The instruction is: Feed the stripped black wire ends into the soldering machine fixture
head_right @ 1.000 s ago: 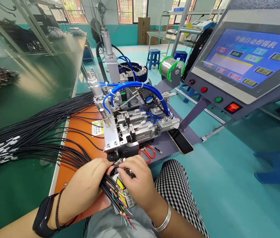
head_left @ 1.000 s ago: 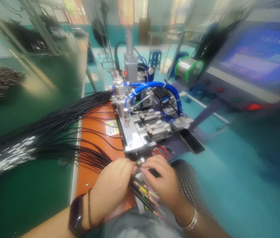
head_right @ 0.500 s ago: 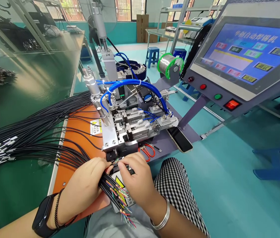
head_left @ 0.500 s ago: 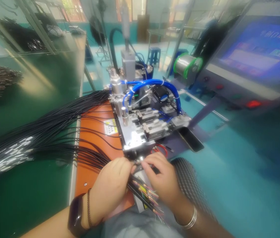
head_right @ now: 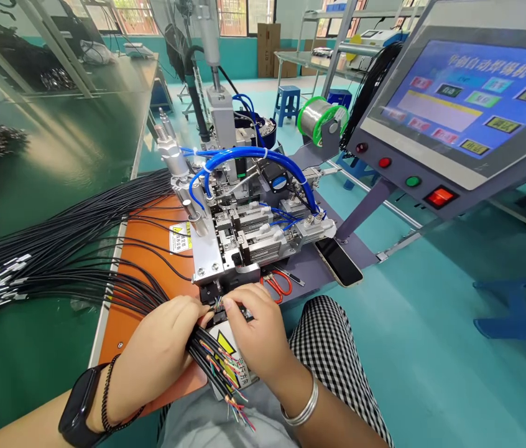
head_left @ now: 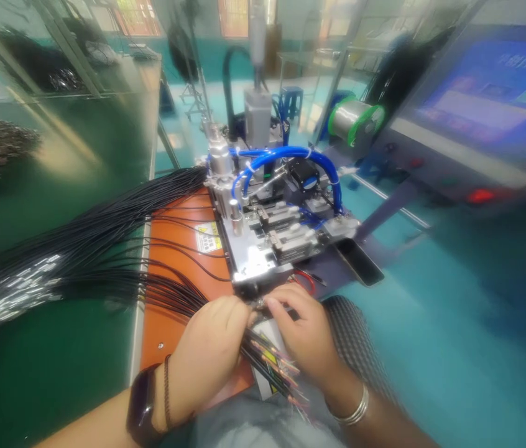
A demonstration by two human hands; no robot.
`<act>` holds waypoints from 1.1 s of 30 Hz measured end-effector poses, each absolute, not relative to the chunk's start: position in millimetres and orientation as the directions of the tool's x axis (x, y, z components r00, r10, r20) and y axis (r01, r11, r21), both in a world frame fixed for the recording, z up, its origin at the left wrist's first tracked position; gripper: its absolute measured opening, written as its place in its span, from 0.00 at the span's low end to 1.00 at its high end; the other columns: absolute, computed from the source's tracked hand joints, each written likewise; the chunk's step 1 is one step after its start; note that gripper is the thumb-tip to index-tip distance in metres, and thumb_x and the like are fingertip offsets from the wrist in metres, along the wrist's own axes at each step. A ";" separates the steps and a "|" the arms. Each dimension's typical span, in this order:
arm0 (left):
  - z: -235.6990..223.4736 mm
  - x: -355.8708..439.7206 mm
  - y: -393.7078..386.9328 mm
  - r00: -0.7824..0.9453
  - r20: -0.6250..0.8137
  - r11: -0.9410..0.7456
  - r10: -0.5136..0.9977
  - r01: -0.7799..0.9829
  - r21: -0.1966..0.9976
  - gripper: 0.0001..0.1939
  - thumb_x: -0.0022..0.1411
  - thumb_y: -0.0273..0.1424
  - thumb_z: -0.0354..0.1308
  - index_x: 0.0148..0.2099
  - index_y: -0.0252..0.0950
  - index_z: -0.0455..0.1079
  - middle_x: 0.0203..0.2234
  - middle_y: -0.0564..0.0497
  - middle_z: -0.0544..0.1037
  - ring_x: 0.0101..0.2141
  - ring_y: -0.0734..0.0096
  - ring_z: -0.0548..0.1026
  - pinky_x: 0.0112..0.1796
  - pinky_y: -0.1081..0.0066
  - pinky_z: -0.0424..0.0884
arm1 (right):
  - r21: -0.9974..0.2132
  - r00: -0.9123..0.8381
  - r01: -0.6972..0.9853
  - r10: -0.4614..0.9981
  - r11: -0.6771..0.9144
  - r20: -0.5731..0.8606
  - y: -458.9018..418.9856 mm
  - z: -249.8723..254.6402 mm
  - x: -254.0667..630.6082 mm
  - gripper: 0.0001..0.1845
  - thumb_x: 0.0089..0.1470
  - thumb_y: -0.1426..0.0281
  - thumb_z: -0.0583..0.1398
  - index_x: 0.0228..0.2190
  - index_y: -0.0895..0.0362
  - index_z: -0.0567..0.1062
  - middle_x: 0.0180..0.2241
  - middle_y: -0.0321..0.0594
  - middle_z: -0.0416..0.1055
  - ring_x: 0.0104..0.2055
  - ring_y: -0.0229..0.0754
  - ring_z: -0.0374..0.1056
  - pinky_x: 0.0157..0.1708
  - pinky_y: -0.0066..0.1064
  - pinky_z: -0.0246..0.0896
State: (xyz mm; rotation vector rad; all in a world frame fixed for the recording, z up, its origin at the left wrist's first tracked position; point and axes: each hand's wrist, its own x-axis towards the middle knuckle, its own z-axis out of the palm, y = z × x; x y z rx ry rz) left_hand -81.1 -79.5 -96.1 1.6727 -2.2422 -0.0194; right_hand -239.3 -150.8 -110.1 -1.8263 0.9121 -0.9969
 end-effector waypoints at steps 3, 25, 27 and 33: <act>-95.9 -80.7 -79.4 -0.243 0.270 0.307 -0.932 -0.925 0.226 0.06 0.60 0.20 0.48 0.36 0.37 0.58 0.27 0.52 0.65 0.28 0.65 0.63 0.29 0.66 0.62 | -0.915 0.450 -0.176 -0.856 -0.363 0.253 -148.9 -112.1 -239.5 0.04 0.54 0.74 0.60 0.31 0.56 0.76 0.32 0.38 0.73 0.37 0.40 0.68 0.39 0.30 0.62; -93.4 -82.7 -82.1 -0.263 0.271 0.323 -0.926 -0.924 0.205 0.05 0.61 0.22 0.48 0.34 0.37 0.58 0.25 0.52 0.64 0.27 0.66 0.62 0.28 0.68 0.58 | -0.972 0.447 -0.141 -0.888 -0.189 0.108 -155.0 -112.6 -238.4 0.07 0.50 0.77 0.56 0.30 0.57 0.74 0.30 0.37 0.70 0.33 0.40 0.66 0.34 0.29 0.61; -93.4 -82.8 -82.0 -0.267 0.266 0.325 -0.926 -0.924 0.200 0.05 0.61 0.22 0.48 0.35 0.37 0.58 0.26 0.52 0.64 0.28 0.66 0.63 0.28 0.68 0.58 | -0.961 0.455 -0.174 -0.883 -0.216 0.116 -153.4 -110.5 -236.5 0.05 0.49 0.77 0.58 0.28 0.57 0.73 0.28 0.36 0.69 0.32 0.39 0.66 0.33 0.29 0.60; -94.9 -82.6 -78.7 -0.281 0.244 0.324 -0.928 -0.932 0.161 0.05 0.61 0.22 0.48 0.35 0.37 0.58 0.27 0.52 0.64 0.28 0.66 0.62 0.29 0.67 0.59 | -0.938 0.425 -0.242 -0.896 -0.248 0.127 -149.8 -110.6 -231.7 0.08 0.48 0.79 0.57 0.23 0.57 0.72 0.25 0.36 0.69 0.31 0.39 0.65 0.31 0.29 0.59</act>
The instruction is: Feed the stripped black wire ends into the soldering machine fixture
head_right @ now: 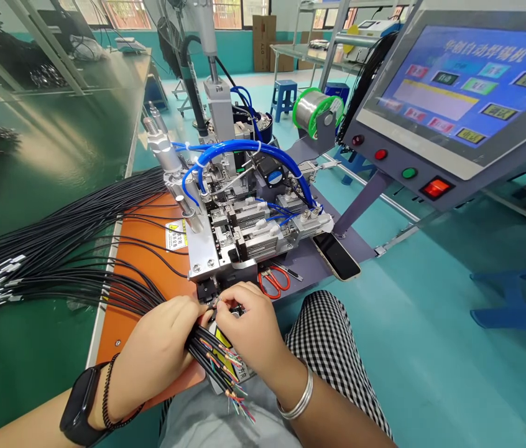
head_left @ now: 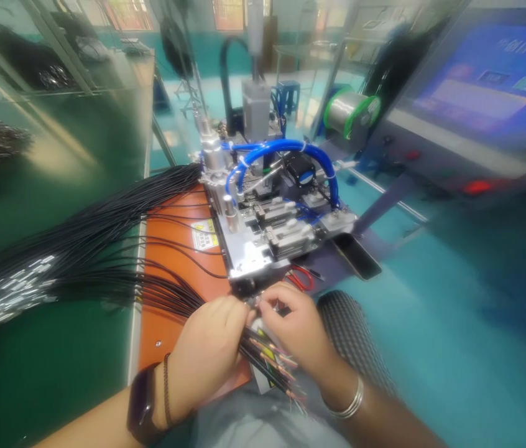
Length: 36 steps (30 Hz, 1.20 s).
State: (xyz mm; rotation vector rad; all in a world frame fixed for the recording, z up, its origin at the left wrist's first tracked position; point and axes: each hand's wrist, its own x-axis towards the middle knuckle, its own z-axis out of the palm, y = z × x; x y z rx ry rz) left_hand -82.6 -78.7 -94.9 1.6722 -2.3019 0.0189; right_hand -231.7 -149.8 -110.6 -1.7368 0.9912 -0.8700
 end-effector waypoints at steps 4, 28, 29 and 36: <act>-95.8 -82.3 -77.3 -0.298 0.222 0.331 -0.928 -0.935 0.128 0.06 0.59 0.20 0.48 0.36 0.36 0.59 0.27 0.51 0.64 0.29 0.65 0.62 0.30 0.66 0.60 | -0.933 0.436 -0.260 -0.892 -0.249 0.116 -151.6 -111.2 -231.8 0.08 0.47 0.79 0.57 0.23 0.57 0.72 0.25 0.35 0.68 0.30 0.39 0.64 0.30 0.28 0.59; -92.7 -83.3 -77.5 -0.294 0.235 0.323 -0.926 -0.942 0.095 0.06 0.59 0.20 0.48 0.34 0.36 0.58 0.26 0.51 0.63 0.29 0.65 0.61 0.29 0.67 0.59 | -0.971 0.493 -0.204 -0.870 -0.122 0.006 -154.3 -113.4 -236.4 0.09 0.48 0.78 0.56 0.29 0.57 0.76 0.28 0.37 0.72 0.31 0.39 0.67 0.31 0.28 0.63; -93.3 -83.0 -77.4 -0.294 0.235 0.323 -0.926 -0.941 0.096 0.06 0.59 0.20 0.48 0.34 0.36 0.58 0.26 0.51 0.63 0.29 0.65 0.61 0.29 0.67 0.59 | -0.969 0.489 -0.213 -0.872 -0.126 0.006 -153.6 -113.2 -236.4 0.07 0.49 0.77 0.57 0.28 0.57 0.76 0.27 0.37 0.71 0.31 0.39 0.67 0.30 0.27 0.63; -95.0 -81.6 -77.1 -0.299 0.236 0.329 -0.925 -0.939 0.100 0.05 0.59 0.20 0.48 0.35 0.36 0.59 0.27 0.51 0.63 0.29 0.65 0.62 0.30 0.67 0.60 | -0.952 0.463 -0.240 -0.884 -0.191 0.060 -151.2 -111.5 -234.0 0.06 0.51 0.75 0.59 0.26 0.57 0.76 0.26 0.37 0.72 0.30 0.39 0.67 0.30 0.28 0.62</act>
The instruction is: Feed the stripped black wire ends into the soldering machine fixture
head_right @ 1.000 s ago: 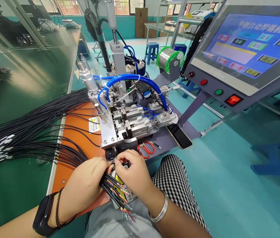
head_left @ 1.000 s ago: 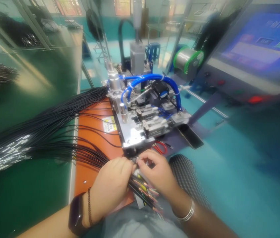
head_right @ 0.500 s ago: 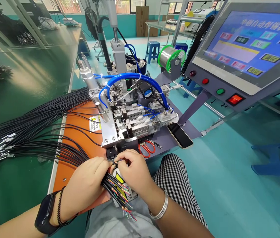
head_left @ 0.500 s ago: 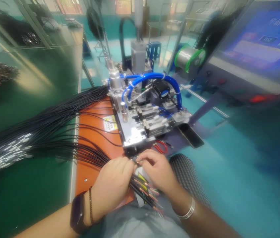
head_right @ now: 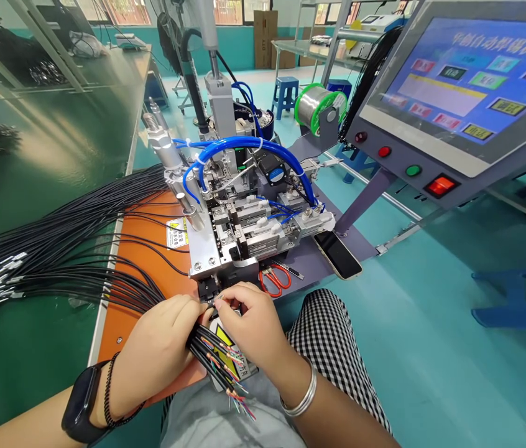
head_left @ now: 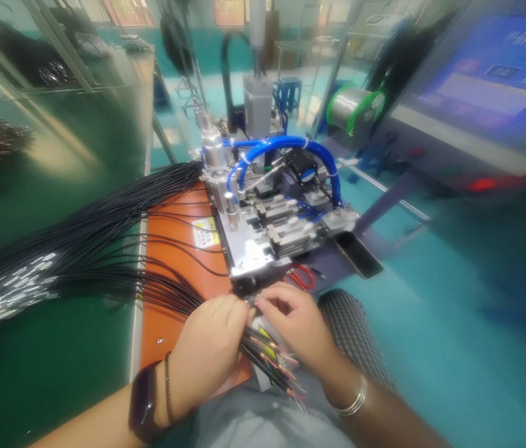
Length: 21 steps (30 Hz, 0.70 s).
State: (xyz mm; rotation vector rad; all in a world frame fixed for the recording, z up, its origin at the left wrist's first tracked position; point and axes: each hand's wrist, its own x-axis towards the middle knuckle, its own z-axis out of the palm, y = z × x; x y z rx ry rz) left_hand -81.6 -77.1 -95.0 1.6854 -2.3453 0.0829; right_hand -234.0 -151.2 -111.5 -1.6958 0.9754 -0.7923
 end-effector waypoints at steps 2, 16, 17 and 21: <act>-94.8 -80.3 -77.6 -0.330 0.230 0.359 -0.916 -0.928 0.101 0.06 0.60 0.20 0.48 0.36 0.35 0.59 0.28 0.50 0.64 0.29 0.65 0.62 0.30 0.67 0.60 | -0.925 0.520 -0.250 -0.845 -0.286 0.121 -155.6 -106.6 -236.7 0.08 0.52 0.78 0.58 0.27 0.57 0.76 0.28 0.37 0.73 0.33 0.39 0.67 0.33 0.29 0.62; -98.2 -77.4 -79.8 -0.375 0.274 0.427 -0.885 -0.890 0.159 0.07 0.59 0.19 0.46 0.37 0.35 0.60 0.28 0.50 0.66 0.30 0.65 0.62 0.31 0.67 0.60 | -0.924 0.711 -0.190 -0.696 -0.331 0.103 -177.5 -98.3 -251.5 0.12 0.50 0.80 0.59 0.29 0.55 0.80 0.30 0.35 0.75 0.35 0.38 0.70 0.37 0.28 0.63; -98.5 -77.3 -79.7 -0.373 0.272 0.424 -0.887 -0.891 0.161 0.07 0.59 0.19 0.46 0.37 0.35 0.60 0.28 0.50 0.66 0.30 0.65 0.62 0.30 0.67 0.59 | -0.930 0.708 -0.188 -0.700 -0.316 0.095 -177.1 -99.2 -251.2 0.12 0.50 0.80 0.59 0.29 0.55 0.80 0.30 0.36 0.75 0.35 0.38 0.70 0.36 0.28 0.63; -99.4 -77.3 -78.9 -0.358 0.280 0.414 -0.891 -0.894 0.174 0.07 0.58 0.19 0.47 0.36 0.35 0.60 0.28 0.50 0.65 0.29 0.65 0.61 0.29 0.67 0.58 | -0.942 0.708 -0.192 -0.704 -0.273 0.059 -176.0 -99.8 -250.8 0.11 0.50 0.79 0.59 0.30 0.56 0.80 0.30 0.37 0.75 0.33 0.37 0.69 0.32 0.26 0.62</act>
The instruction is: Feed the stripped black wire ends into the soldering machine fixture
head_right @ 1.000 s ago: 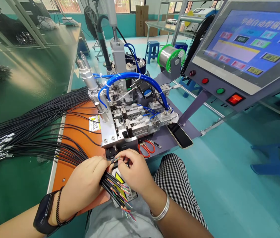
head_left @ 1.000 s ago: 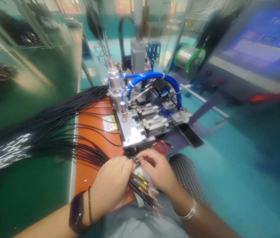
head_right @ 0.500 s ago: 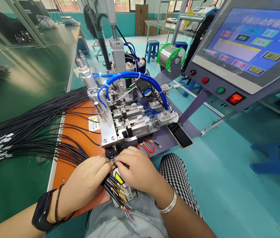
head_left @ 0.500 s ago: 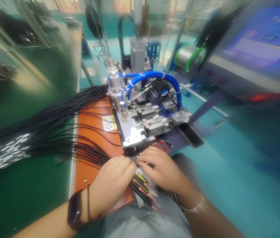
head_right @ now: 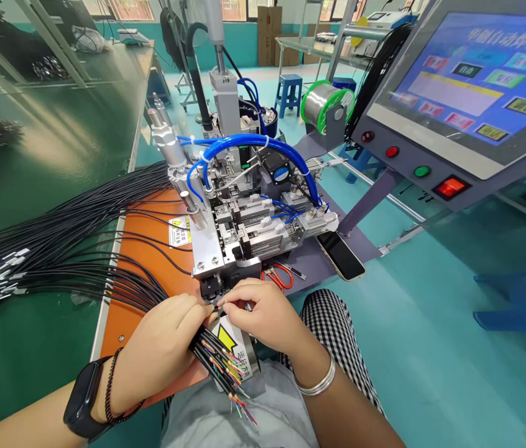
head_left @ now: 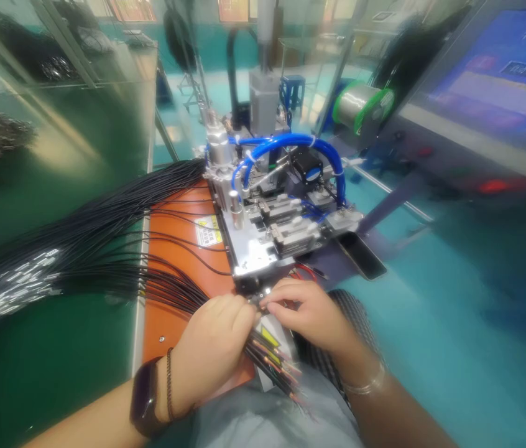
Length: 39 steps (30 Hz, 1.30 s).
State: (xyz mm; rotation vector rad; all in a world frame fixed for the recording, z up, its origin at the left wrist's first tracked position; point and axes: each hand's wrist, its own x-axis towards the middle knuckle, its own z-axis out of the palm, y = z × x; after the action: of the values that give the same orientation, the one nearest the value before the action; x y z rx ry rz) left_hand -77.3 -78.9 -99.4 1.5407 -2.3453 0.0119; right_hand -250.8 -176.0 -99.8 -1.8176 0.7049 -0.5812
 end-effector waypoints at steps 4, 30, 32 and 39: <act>-97.9 -78.8 -77.9 -0.352 0.268 0.404 -0.897 -0.899 0.172 0.07 0.58 0.19 0.47 0.36 0.36 0.60 0.27 0.51 0.65 0.29 0.65 0.61 0.30 0.67 0.58 | -0.946 0.694 -0.202 -0.719 -0.254 0.045 -174.7 -99.6 -248.7 0.10 0.49 0.80 0.59 0.29 0.57 0.80 0.29 0.37 0.75 0.32 0.36 0.68 0.30 0.25 0.61; -98.3 -77.2 -78.4 -0.348 0.279 0.405 -0.895 -0.895 0.185 0.06 0.60 0.20 0.48 0.34 0.35 0.60 0.27 0.51 0.66 0.29 0.66 0.61 0.29 0.67 0.59 | -0.986 0.682 -0.166 -0.724 -0.020 -0.101 -171.7 -110.1 -244.4 0.04 0.50 0.73 0.59 0.26 0.58 0.75 0.27 0.36 0.70 0.30 0.37 0.64 0.30 0.26 0.58; -98.3 -77.5 -79.3 -0.350 0.285 0.409 -0.893 -0.894 0.184 0.06 0.60 0.20 0.48 0.34 0.35 0.60 0.26 0.51 0.66 0.28 0.66 0.61 0.29 0.67 0.59 | -0.987 0.685 -0.158 -0.724 -0.031 -0.087 -171.5 -110.2 -245.0 0.04 0.51 0.73 0.59 0.27 0.58 0.75 0.28 0.36 0.70 0.30 0.37 0.64 0.30 0.27 0.58; -95.7 -72.2 -83.2 -0.437 0.213 0.464 -0.874 -0.881 0.095 0.10 0.62 0.20 0.45 0.40 0.32 0.66 0.32 0.47 0.70 0.30 0.64 0.64 0.30 0.65 0.63 | -0.712 0.746 -0.366 -0.646 -0.599 0.161 -167.9 -101.6 -243.7 0.08 0.54 0.78 0.57 0.24 0.59 0.70 0.26 0.37 0.67 0.33 0.40 0.61 0.34 0.31 0.55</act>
State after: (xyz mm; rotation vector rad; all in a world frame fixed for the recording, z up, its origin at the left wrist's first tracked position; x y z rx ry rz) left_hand -72.2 -83.2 -95.7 1.5156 -2.4816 0.0443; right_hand -243.7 -167.9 -101.6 -2.2648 0.7562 -0.5359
